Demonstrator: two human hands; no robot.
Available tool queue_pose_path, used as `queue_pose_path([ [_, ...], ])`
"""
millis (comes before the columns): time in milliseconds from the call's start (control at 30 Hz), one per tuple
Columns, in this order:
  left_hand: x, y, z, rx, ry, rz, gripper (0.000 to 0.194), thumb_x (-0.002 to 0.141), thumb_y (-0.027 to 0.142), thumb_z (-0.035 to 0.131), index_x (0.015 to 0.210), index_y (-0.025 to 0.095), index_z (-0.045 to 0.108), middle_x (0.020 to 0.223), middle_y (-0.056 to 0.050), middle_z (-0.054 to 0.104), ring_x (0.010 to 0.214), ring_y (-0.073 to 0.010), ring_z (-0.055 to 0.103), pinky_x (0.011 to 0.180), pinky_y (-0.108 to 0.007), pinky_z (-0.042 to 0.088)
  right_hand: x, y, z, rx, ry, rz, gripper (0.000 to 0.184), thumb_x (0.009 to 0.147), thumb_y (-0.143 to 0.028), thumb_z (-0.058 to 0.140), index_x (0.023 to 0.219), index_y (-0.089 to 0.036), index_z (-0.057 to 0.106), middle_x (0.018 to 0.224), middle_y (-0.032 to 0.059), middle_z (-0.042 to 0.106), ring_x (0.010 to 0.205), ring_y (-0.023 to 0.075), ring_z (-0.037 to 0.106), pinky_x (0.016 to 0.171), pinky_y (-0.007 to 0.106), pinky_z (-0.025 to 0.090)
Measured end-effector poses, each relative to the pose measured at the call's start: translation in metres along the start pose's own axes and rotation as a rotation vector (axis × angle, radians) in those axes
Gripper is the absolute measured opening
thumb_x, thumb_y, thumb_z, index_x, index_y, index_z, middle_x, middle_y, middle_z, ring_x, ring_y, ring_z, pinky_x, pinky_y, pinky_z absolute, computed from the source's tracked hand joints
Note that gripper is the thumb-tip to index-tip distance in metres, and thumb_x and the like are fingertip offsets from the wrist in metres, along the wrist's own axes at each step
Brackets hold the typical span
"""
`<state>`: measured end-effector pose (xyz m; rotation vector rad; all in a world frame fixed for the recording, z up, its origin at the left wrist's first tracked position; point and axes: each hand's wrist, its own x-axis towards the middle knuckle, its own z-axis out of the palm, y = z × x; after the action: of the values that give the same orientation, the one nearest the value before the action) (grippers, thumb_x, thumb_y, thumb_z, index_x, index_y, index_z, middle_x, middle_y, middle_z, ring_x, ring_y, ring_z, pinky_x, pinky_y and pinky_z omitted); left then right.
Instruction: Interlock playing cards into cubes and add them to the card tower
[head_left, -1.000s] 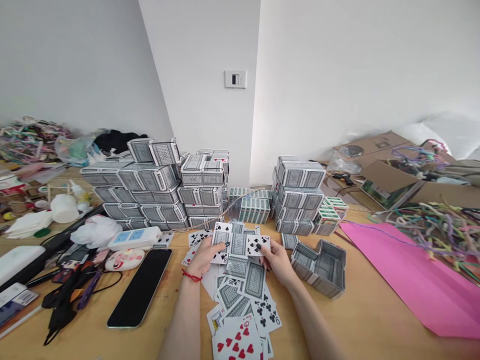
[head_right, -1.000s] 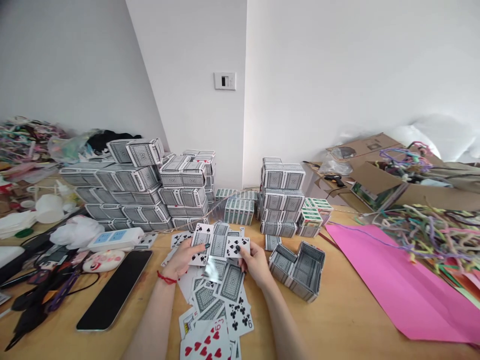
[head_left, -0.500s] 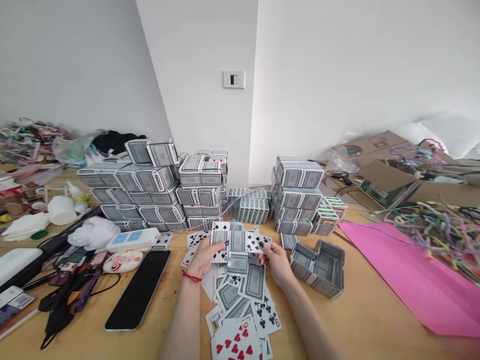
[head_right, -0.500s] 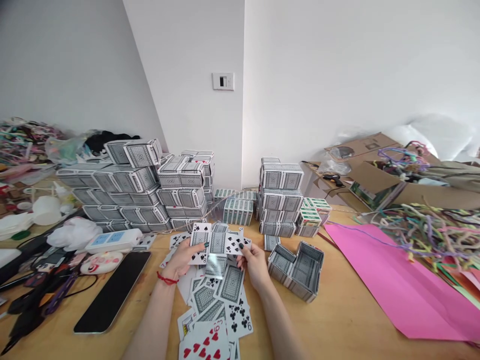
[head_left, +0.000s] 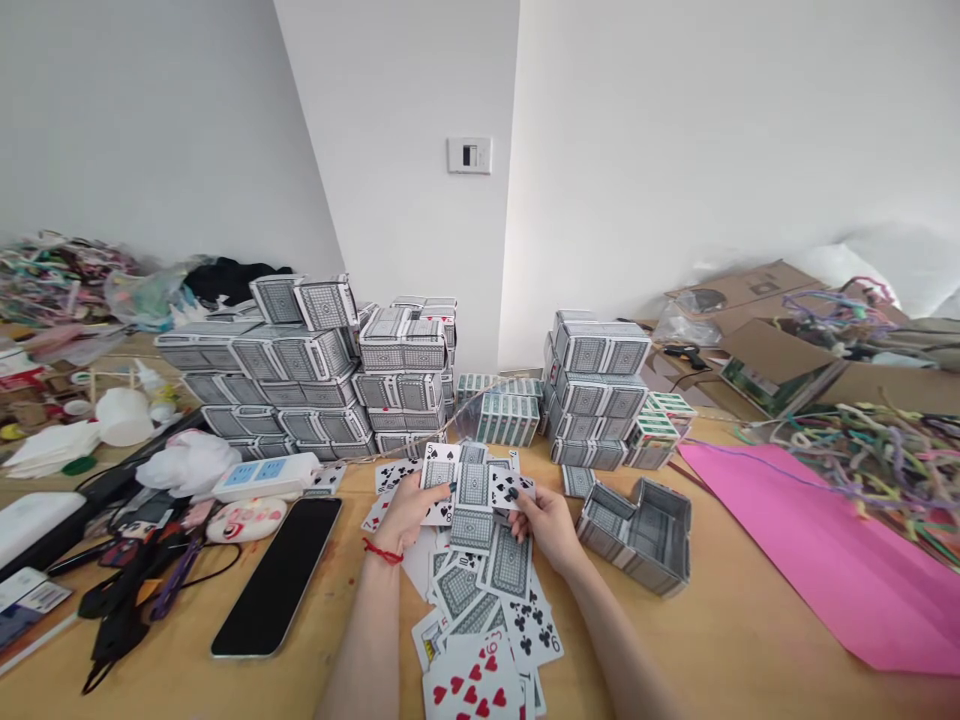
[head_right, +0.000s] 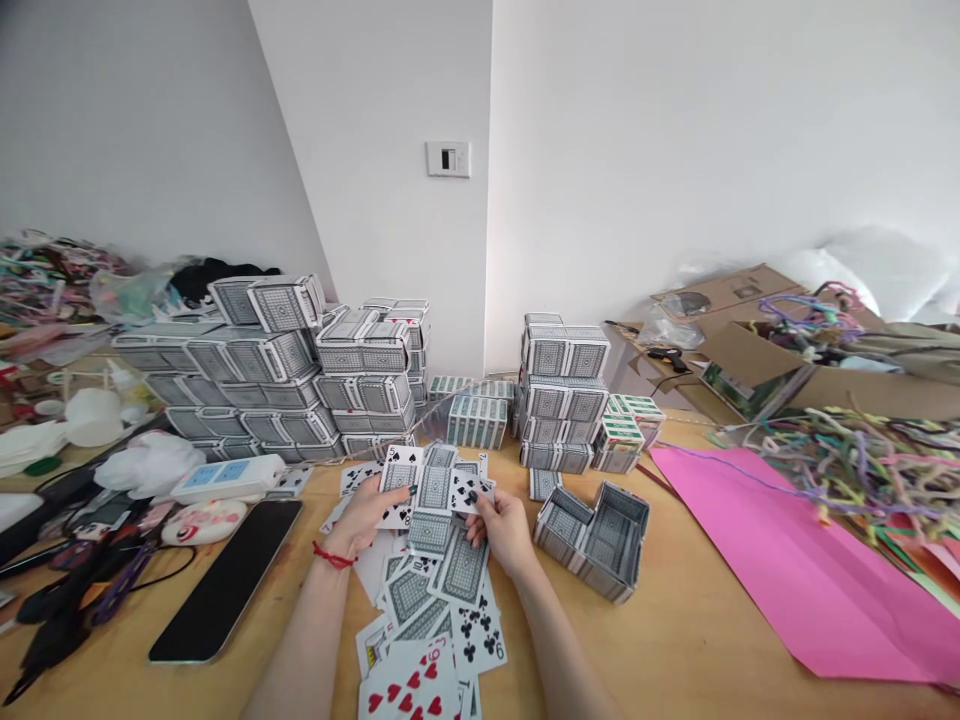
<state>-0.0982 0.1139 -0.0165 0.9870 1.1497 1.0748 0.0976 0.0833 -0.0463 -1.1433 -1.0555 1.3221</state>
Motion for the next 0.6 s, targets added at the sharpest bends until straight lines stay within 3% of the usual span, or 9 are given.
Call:
queue_pose_path([
  [167,0.001,-0.002,-0.001,0.020,-0.077,0.001,0.028,0.053,0.022,0.071,0.080,0.014,0.067,0.076,-0.006,0.070,0.079,-0.0222,0.063,0.072,-0.031,0.046,0.002,-0.003,-0.006,-0.142,-0.038,-0.057,0.044,0.067,-0.056,0.055,0.047,-0.019,0.045,0.036,-0.0050,0.041,0.032,0.0068,0.031,0.035,0.021,0.022],
  [433,-0.001,-0.001,0.003,0.023,-0.119,0.029,0.029,0.053,0.025,0.072,0.080,0.014,0.067,0.079,-0.007,0.070,0.081,-0.0230,0.063,0.073,-0.032,0.046,0.003,-0.002,-0.003,-0.204,-0.103,-0.070,0.046,0.070,-0.057,0.050,0.046,-0.020,0.038,0.038,-0.0049,0.039,0.039,0.0082,0.032,0.041,0.021,0.025],
  [600,-0.002,0.001,0.010,0.017,-0.181,0.031,0.031,0.054,0.025,0.072,0.083,0.014,0.067,0.081,-0.007,0.070,0.083,-0.0230,0.063,0.074,-0.031,0.046,0.000,0.001,0.006,-0.204,-0.056,-0.085,0.043,0.071,-0.059,0.048,0.053,-0.021,0.036,0.039,-0.0066,0.036,0.038,0.0087,0.031,0.039,0.021,0.025],
])
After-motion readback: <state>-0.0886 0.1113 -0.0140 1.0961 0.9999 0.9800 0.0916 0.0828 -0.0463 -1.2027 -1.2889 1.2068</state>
